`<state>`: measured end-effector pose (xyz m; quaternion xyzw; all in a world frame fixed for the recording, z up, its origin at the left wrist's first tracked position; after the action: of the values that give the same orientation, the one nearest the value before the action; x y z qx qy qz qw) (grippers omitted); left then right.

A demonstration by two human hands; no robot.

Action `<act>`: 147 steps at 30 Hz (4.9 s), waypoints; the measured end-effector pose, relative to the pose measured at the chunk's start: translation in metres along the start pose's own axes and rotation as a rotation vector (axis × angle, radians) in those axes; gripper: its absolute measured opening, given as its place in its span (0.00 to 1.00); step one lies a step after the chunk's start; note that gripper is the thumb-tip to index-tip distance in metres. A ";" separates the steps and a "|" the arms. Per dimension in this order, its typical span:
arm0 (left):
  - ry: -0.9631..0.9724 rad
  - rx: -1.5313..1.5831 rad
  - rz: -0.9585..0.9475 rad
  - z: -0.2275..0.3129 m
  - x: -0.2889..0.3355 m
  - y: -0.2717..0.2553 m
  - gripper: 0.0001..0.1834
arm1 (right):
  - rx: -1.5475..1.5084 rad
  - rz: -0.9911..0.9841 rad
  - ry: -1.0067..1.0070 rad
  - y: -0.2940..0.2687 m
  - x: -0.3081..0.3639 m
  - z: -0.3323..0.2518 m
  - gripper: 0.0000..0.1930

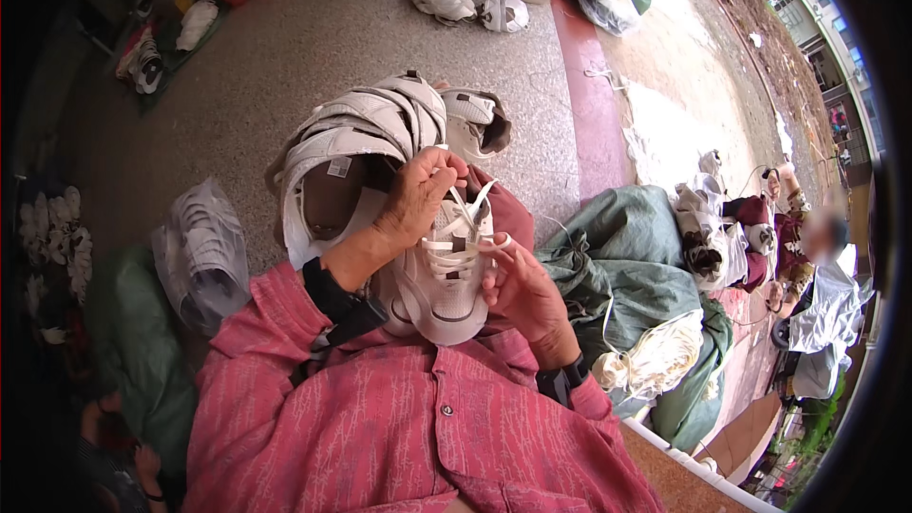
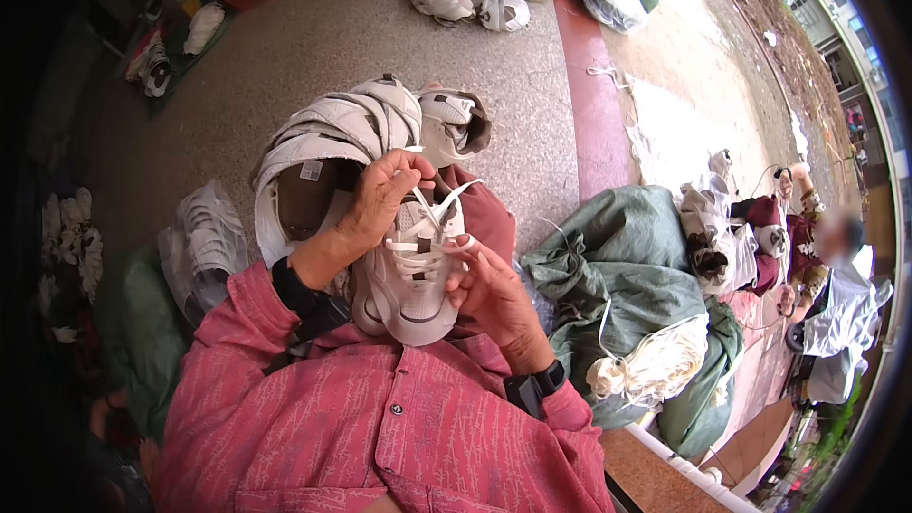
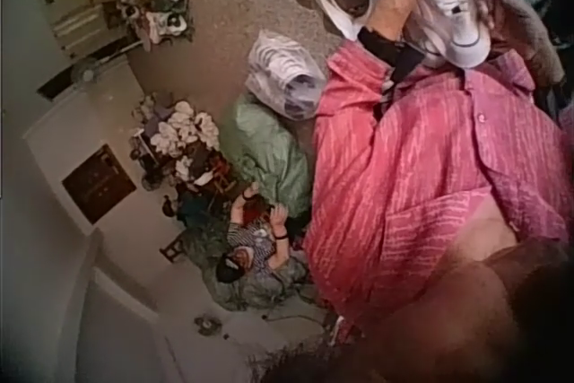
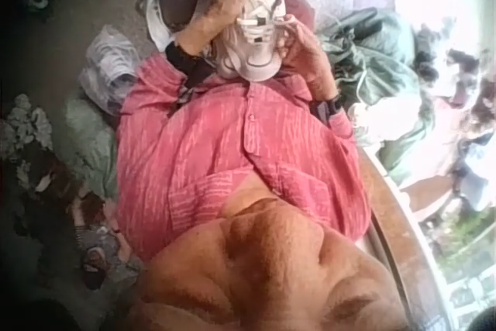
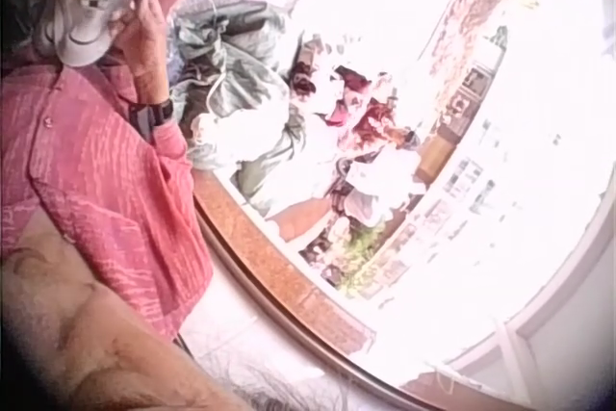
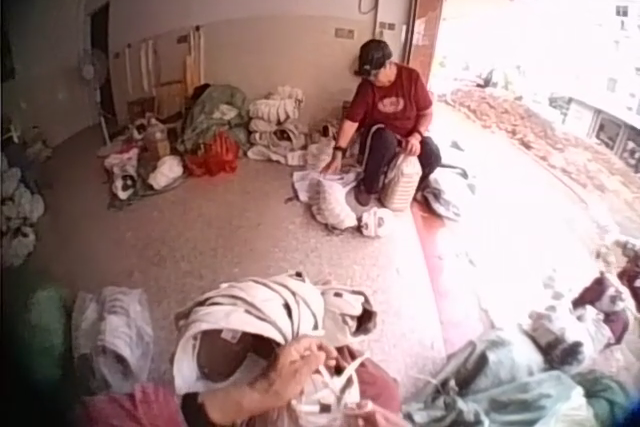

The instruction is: The recorder is lacing and organizing shoe uppers while sitting on the floor in a production area.

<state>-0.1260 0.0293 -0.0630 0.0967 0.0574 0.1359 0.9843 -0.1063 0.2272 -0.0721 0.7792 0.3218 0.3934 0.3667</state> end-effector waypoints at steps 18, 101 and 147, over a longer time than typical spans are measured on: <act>-0.023 -0.657 -0.197 0.036 0.001 0.004 0.08 | 1.392 -0.047 -0.424 0.036 -0.043 -0.059 0.11; -0.214 -0.142 0.135 0.099 0.091 -0.046 0.05 | 0.371 0.478 -0.232 -0.072 0.018 -0.083 0.08; -0.073 -0.345 -0.408 0.056 0.042 -0.027 0.19 | 1.716 -0.295 -0.581 0.103 -0.070 -0.046 0.05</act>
<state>-0.0716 0.0056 -0.0181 -0.0810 0.0160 -0.0610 0.9947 -0.1568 0.1324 0.0061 0.8036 0.4951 -0.2424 -0.2245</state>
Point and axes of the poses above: each hand's wrist, its own x-axis away from the middle knuckle, its own y-axis out of the palm, z = x × y, the point moved 7 cm from there along -x, towards the middle knuckle, and after that the axes turned 5 degrees about y, right-handed, at the moved point
